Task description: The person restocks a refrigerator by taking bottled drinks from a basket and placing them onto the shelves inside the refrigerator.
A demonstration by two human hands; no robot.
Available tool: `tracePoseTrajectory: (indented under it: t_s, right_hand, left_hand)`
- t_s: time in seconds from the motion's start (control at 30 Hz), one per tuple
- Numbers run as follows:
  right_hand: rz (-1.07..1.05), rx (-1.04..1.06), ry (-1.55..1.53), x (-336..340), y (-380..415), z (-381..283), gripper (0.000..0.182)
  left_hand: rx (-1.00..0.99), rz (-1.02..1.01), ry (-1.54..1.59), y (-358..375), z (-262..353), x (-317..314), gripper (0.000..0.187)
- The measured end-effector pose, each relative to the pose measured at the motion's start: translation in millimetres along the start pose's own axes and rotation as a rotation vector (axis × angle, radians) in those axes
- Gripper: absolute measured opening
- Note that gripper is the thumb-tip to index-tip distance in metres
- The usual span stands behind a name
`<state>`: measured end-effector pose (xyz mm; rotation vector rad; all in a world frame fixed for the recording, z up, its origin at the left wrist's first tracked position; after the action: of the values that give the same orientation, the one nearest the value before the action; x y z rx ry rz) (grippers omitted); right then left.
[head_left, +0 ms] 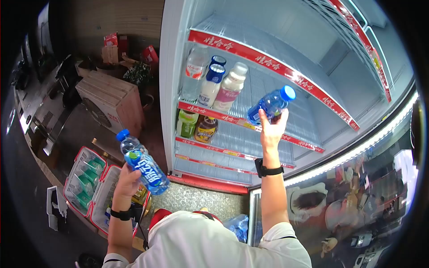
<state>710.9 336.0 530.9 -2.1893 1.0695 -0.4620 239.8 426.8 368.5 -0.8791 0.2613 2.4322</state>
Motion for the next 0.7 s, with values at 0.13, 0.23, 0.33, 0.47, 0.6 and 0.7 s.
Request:
tracePoseTrajectory:
  t_s: [0.13, 0.23, 0.33, 0.47, 0.6, 0.7]
  right_hand:
    - [-0.12, -0.154, -0.118, -16, -43, 23, 0.076]
    - [-0.276, -0.197, -0.046, -35, -53, 27, 0.065]
    - [-0.353, -0.219, -0.064, -48, -49, 27, 0.075]
    - [-0.445, -0.212, -0.115, -53, -49, 34, 0.08]
    - [-0.453, -0.096, -0.069, -42, -51, 38, 0.091]
    - [-0.337, 0.099, 0.01, -11, -42, 21, 0.086]
  left_hand:
    - [-0.038, -0.073, -0.024, -18, -7, -70, 0.089]
    - [-0.075, -0.1, -0.071, -32, -11, -111, 0.086]
    - [-0.218, -0.1, -0.233, -43, -6, -147, 0.083]
    - [-0.288, -0.096, -0.345, -52, -7, -185, 0.084]
    - [-0.304, -0.146, -0.369, -67, -16, -211, 0.086]
    - [-0.26, -0.203, -0.349, -78, -24, -229, 0.087]
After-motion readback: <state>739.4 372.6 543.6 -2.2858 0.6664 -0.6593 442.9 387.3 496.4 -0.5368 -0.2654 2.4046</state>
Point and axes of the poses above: each hand's wrist, its own y-axis away from the middle knuckle, its own x-axis out of the back of the hand, z = x × y, the point moved 7 cm from there along -y, towards the middle knuckle, and after that the axes turned 1 degree about z, right-handed, at the moved point
